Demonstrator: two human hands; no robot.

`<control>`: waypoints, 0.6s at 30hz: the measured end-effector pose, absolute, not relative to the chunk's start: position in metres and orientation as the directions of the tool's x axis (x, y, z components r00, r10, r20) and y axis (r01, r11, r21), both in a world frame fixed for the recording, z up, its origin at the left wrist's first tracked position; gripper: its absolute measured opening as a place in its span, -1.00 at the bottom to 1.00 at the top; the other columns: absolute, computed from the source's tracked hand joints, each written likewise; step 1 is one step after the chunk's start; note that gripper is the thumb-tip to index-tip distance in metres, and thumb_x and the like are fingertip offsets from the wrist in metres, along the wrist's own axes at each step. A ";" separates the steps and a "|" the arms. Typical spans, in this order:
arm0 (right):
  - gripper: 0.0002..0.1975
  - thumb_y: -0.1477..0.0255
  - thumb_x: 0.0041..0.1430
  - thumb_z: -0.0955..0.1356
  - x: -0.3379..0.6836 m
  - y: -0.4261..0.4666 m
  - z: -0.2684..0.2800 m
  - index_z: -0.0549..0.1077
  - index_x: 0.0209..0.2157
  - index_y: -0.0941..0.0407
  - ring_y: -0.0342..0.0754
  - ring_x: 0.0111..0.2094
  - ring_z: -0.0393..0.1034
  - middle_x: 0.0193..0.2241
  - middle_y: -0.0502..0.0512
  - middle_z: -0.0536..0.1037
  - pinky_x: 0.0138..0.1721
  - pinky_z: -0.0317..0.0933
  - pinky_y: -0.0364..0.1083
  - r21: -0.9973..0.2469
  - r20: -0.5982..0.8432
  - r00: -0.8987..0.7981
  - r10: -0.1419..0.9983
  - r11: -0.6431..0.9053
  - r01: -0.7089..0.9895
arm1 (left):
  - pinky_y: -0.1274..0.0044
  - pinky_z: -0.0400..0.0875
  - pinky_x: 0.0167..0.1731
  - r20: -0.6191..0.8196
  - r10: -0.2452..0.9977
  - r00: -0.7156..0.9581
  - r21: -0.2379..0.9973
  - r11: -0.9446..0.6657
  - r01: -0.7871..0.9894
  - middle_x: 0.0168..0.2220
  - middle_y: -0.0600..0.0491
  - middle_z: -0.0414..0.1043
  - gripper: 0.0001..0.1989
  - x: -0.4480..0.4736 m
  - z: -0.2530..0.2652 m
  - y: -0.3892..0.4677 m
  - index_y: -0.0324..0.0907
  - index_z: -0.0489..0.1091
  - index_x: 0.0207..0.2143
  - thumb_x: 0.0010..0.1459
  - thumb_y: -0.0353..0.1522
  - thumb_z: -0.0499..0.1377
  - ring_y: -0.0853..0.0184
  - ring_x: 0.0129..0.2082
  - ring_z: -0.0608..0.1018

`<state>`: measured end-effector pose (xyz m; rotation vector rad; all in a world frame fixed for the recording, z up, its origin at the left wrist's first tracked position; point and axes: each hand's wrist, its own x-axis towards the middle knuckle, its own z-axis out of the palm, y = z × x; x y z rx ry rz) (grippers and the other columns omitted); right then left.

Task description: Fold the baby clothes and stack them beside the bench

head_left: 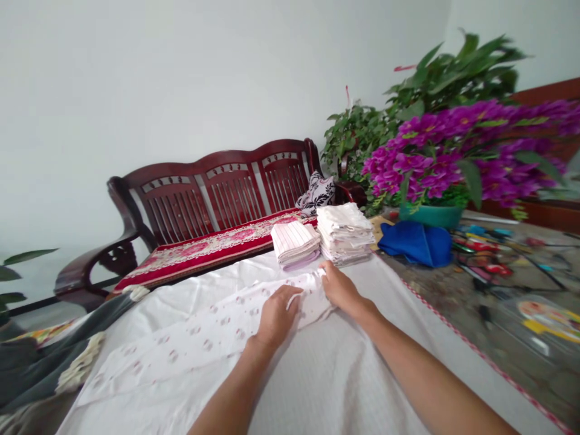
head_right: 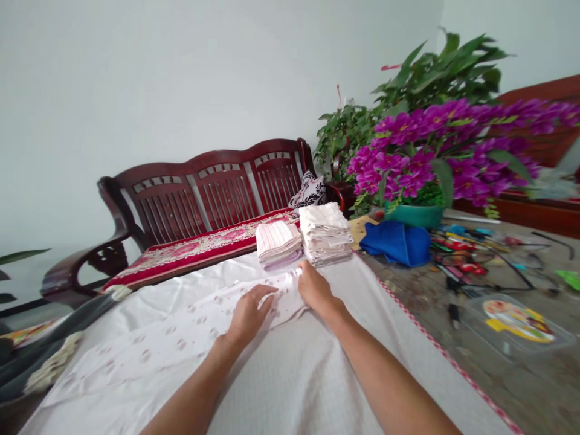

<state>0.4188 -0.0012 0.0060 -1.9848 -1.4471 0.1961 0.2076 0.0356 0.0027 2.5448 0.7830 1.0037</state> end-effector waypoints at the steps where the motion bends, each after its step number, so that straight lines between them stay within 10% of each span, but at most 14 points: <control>1: -0.68 0.57 0.24 0.20 0.417 -0.002 0.006 0.36 0.01 0.09 0.05 -0.13 0.45 -0.11 0.22 0.55 -0.22 0.17 -0.08 -0.552 0.274 0.356 0.893 -0.157 0.819 | 0.36 0.49 0.01 0.522 0.570 0.635 0.395 -0.821 0.412 -0.05 -0.04 0.58 -0.75 0.198 0.000 0.042 -0.08 0.52 -0.04 0.29 -0.36 0.12 0.22 -0.05 0.60; 11: -0.72 0.35 0.36 0.23 0.419 -0.021 0.029 0.43 0.01 0.11 0.09 -0.05 0.41 -0.09 0.21 0.52 -0.11 0.22 -0.03 -0.197 0.255 0.318 0.913 -0.273 0.942 | 0.08 0.00 0.32 0.164 0.480 0.862 0.105 -0.877 0.469 0.44 -0.04 -0.04 -0.45 0.156 -0.009 0.048 0.16 0.03 0.38 0.38 -0.09 -0.02 0.05 0.42 0.02; 18: -0.43 0.26 0.40 0.17 0.379 -0.012 0.027 0.20 0.31 0.27 0.13 0.37 -0.01 0.34 0.32 0.20 0.35 -0.17 0.13 0.035 0.369 -0.028 0.929 0.016 0.999 | 0.02 -0.05 0.32 0.146 0.491 0.859 0.101 -0.871 0.481 0.44 -0.06 -0.08 -0.41 0.160 -0.005 0.042 0.15 0.00 0.39 0.37 -0.02 -0.06 -0.02 0.43 -0.02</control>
